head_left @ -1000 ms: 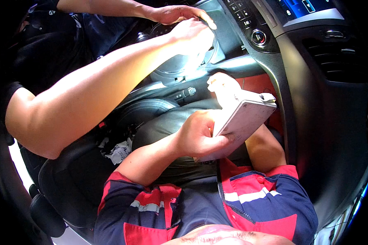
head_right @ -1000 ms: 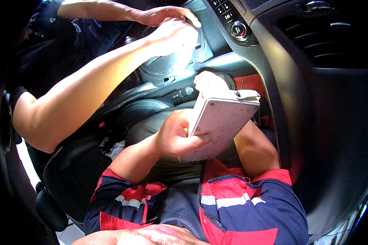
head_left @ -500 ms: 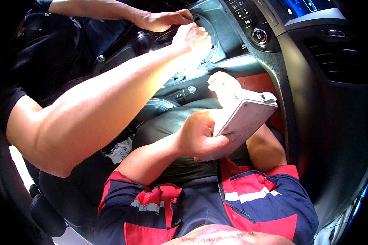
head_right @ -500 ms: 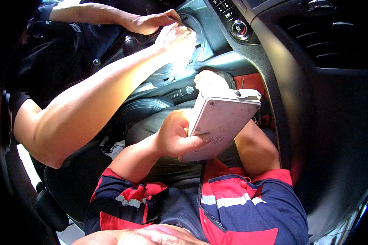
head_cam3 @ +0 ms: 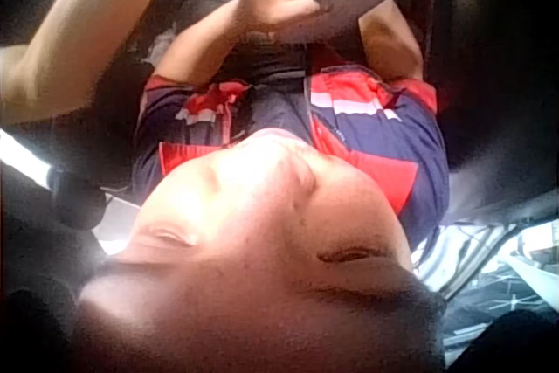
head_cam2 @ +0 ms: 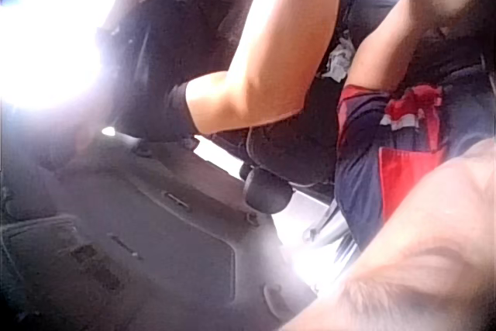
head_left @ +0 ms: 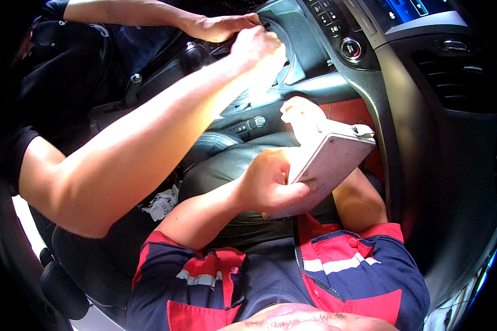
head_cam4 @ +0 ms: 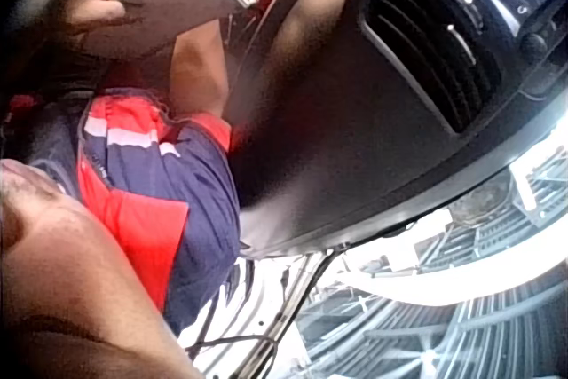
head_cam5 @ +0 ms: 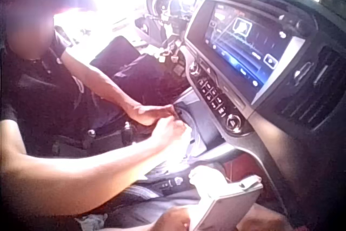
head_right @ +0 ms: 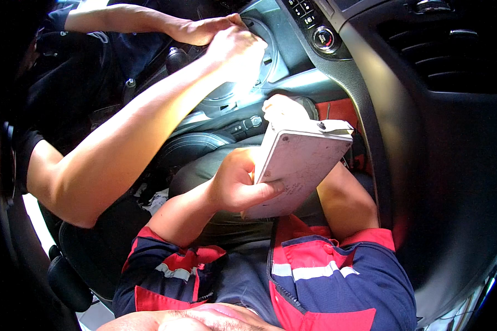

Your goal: The person lies on the car seat while a coworker uses a flashlight and a screwdriver to disassemble the center console. The person holds the flashlight to illuminate the work area and observes the removal of the gear shift knob and surrounding trim pieces.

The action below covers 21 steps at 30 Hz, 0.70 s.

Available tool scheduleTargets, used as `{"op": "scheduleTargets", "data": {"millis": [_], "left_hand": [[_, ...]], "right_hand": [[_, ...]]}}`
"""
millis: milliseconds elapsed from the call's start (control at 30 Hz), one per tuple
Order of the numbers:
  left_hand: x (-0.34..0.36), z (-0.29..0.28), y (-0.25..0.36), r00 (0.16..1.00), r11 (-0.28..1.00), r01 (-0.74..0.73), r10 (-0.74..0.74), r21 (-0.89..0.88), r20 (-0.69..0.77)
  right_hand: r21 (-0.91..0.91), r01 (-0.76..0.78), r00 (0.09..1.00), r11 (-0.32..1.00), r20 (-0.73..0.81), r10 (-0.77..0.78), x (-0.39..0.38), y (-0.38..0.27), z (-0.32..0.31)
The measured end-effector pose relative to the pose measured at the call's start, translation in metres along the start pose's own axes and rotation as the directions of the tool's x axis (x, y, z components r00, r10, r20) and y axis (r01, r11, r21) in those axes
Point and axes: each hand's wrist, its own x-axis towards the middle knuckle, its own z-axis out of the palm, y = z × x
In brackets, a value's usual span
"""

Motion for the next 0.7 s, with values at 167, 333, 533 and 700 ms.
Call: {"op": "scheduleTargets", "data": {"millis": [167, 333, 533, 700], "left_hand": [[0.000, 0.000, 0.001, 1.000, 1.000, 0.003, -0.003, -0.023, -0.004], [-0.004, 0.004, -0.002, 0.998, 0.983, 0.065, -0.068, -0.172, -0.012], [-0.002, -0.008, 0.000, 0.987, 0.990, 0.113, -0.102, -0.084, 0.127], [-0.005, -0.001, -0.006, 0.991, 0.956, 0.123, -0.104, -0.267, 0.086]], "right_hand": [[-0.324, -0.003, 0.999, 0.946, -0.031, -0.007, 0.000, -0.019, 0.005], [-0.044, -0.135, 0.989, 0.990, 0.060, 0.138, -0.001, -0.009, -0.002], [-0.141, 0.049, 0.995, 0.989, -0.078, -0.060, -0.001, -0.019, 0.008], [-0.126, -0.198, 0.974, 0.972, -0.138, 0.180, 0.001, -0.039, 0.014]]}}
